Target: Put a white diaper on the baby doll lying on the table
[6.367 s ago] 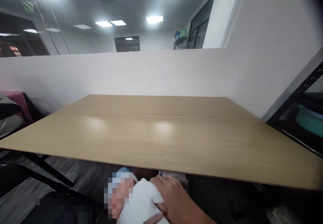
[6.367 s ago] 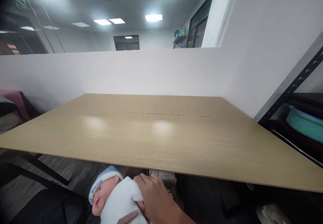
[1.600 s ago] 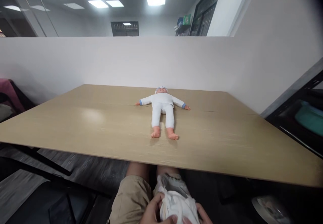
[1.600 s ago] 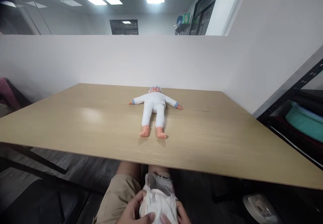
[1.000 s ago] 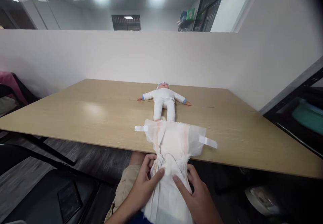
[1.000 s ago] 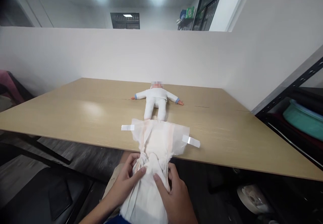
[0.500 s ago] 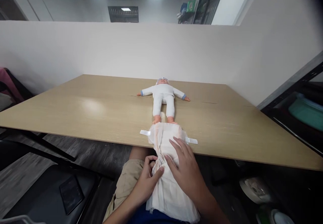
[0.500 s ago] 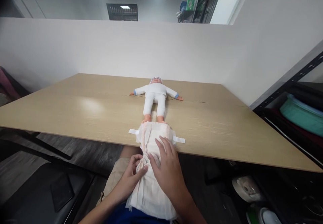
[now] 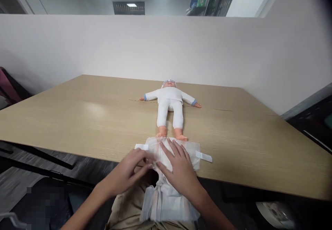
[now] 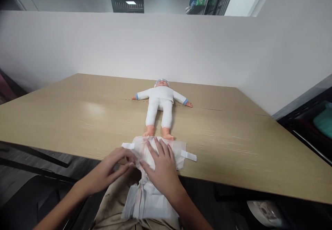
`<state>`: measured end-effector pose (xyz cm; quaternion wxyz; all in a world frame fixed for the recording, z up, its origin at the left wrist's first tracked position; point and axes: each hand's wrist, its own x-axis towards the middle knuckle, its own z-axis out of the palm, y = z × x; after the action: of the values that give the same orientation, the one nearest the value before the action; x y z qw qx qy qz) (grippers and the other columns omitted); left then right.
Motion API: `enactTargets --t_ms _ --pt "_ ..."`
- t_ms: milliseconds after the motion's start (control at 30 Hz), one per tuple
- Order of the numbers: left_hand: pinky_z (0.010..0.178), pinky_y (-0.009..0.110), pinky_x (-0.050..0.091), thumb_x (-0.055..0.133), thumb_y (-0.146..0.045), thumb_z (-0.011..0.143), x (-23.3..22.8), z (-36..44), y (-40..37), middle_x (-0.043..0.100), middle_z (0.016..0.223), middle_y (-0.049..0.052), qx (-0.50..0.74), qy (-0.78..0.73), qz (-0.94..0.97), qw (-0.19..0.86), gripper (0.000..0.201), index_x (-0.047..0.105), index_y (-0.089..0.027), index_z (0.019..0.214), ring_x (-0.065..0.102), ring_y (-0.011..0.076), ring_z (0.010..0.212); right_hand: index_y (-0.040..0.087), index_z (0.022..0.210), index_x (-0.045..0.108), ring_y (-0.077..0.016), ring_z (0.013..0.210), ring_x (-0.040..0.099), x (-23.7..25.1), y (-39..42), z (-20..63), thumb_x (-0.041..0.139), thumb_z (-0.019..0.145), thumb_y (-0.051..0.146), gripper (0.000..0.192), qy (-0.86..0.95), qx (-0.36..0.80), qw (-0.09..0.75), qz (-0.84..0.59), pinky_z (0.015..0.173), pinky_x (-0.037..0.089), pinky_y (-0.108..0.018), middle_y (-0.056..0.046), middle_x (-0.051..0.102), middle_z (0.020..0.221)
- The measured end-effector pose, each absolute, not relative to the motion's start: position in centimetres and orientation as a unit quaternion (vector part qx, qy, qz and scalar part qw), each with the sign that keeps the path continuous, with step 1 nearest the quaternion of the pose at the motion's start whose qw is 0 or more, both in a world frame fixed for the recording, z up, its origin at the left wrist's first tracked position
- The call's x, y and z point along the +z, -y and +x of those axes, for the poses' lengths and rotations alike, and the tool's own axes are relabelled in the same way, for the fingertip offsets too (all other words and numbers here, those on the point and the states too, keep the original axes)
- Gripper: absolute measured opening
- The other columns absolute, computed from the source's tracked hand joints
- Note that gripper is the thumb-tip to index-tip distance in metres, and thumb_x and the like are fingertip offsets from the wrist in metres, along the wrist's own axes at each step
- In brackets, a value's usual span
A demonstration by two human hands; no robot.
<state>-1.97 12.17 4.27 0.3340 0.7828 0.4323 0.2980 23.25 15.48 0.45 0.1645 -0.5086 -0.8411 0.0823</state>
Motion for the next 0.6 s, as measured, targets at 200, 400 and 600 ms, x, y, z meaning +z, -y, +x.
enactTargets --t_ms 200,400,600 --pt "0.119 0.05 0.042 0.055 -0.017 0.106 4.1 -1.4 -23.6 0.054 0.159 0.017 0.208 -0.402 0.89 0.058 0.052 0.048 -0.021 0.157 0.05 0.0337 0.144 0.021 0.158 0.055 -0.0361 0.158 0.043 -0.2 -16.1 23.4 0.079 0.092 0.056 0.079 0.819 0.1 0.201 -0.529 0.131 0.036 -0.057 -0.013 0.05 0.17" --pt "0.126 0.053 0.032 0.072 -0.008 0.089 3.9 2.9 -31.1 0.02 0.183 0.015 0.08 -0.253 0.96 -0.084 0.1 0.025 -0.034 0.173 0.028 0.0401 0.165 0.029 0.158 0.055 -0.037 0.16 0.04 -0.3 -15.9 23.4 0.076 0.094 0.055 0.073 0.821 0.097 0.191 -0.529 0.129 0.037 -0.06 -0.01 0.044 0.173" --pt "0.125 0.05 0.034 0.083 -0.004 0.068 4.4 5.8 -34.4 0.03 0.18 0.011 0.045 -0.161 0.983 -0.073 0.102 0.05 -0.03 0.16 0.036 0.0408 0.16 0.032 0.156 0.055 -0.0417 0.161 0.037 -0.9 -15.8 23.6 0.082 0.089 0.054 0.076 0.811 0.09 0.226 -0.533 0.126 0.041 -0.064 -0.013 0.04 0.174"
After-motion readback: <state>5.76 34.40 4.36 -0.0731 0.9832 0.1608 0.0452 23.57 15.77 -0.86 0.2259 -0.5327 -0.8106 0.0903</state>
